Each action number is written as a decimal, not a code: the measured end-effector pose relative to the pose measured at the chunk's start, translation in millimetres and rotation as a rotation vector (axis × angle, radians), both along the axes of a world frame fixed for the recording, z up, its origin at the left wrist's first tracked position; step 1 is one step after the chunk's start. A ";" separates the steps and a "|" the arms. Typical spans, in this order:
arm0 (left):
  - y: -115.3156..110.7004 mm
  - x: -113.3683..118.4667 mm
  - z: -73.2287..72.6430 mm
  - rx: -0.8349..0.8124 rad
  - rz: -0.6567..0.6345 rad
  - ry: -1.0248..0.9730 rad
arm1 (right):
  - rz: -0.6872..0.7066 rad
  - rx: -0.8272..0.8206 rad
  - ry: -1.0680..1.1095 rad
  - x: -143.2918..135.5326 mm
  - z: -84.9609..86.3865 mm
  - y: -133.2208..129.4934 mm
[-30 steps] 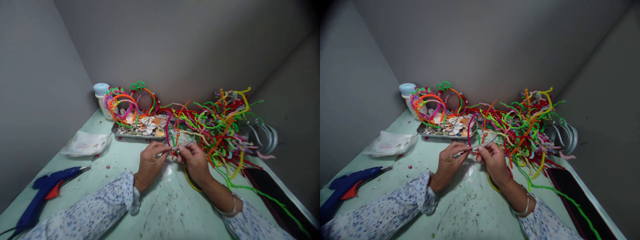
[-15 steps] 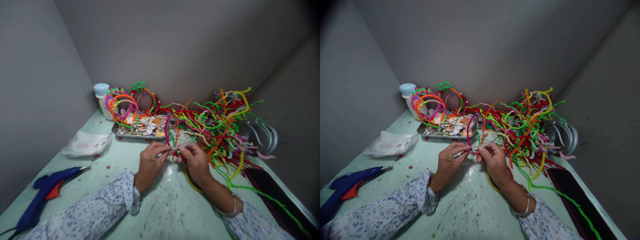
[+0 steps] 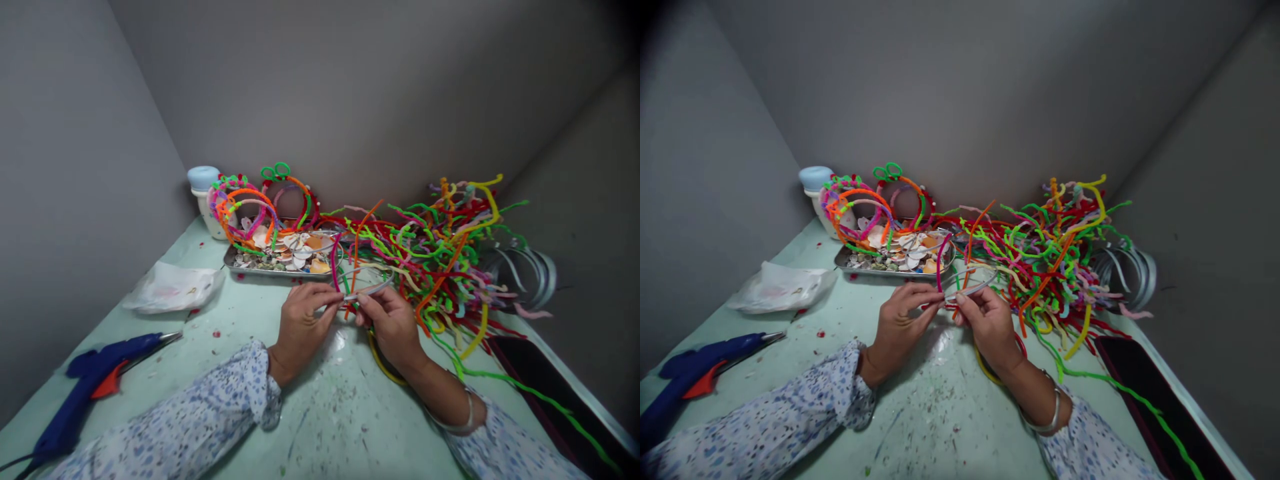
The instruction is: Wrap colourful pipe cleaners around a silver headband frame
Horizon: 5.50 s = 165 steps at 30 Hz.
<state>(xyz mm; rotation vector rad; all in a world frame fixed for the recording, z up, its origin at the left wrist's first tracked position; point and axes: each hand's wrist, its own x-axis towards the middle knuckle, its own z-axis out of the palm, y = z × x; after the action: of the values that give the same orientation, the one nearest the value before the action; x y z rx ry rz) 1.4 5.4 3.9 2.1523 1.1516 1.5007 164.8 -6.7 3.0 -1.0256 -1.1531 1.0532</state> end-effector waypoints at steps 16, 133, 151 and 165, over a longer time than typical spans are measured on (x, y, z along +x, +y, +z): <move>0.1 0.6 1.1 0.041 -0.004 0.001 | -0.003 0.035 0.001 0.4 -1.9 -1.5; -9.0 3.4 5.4 -0.111 -0.185 0.100 | -0.060 0.393 -0.485 9.1 -11.6 -0.9; -7.1 2.7 5.2 -0.139 -0.124 0.014 | -0.048 0.457 -0.603 8.5 -4.3 -5.0; -7.9 3.0 3.8 -0.176 -0.152 -0.019 | -0.042 0.516 -0.650 4.7 -3.4 -6.7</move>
<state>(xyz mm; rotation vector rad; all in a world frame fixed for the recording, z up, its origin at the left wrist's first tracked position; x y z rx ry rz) 4.4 -2.5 7.6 2.0533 1.0464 1.3015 169.5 -13.4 -0.4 -0.9835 -1.7997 0.3350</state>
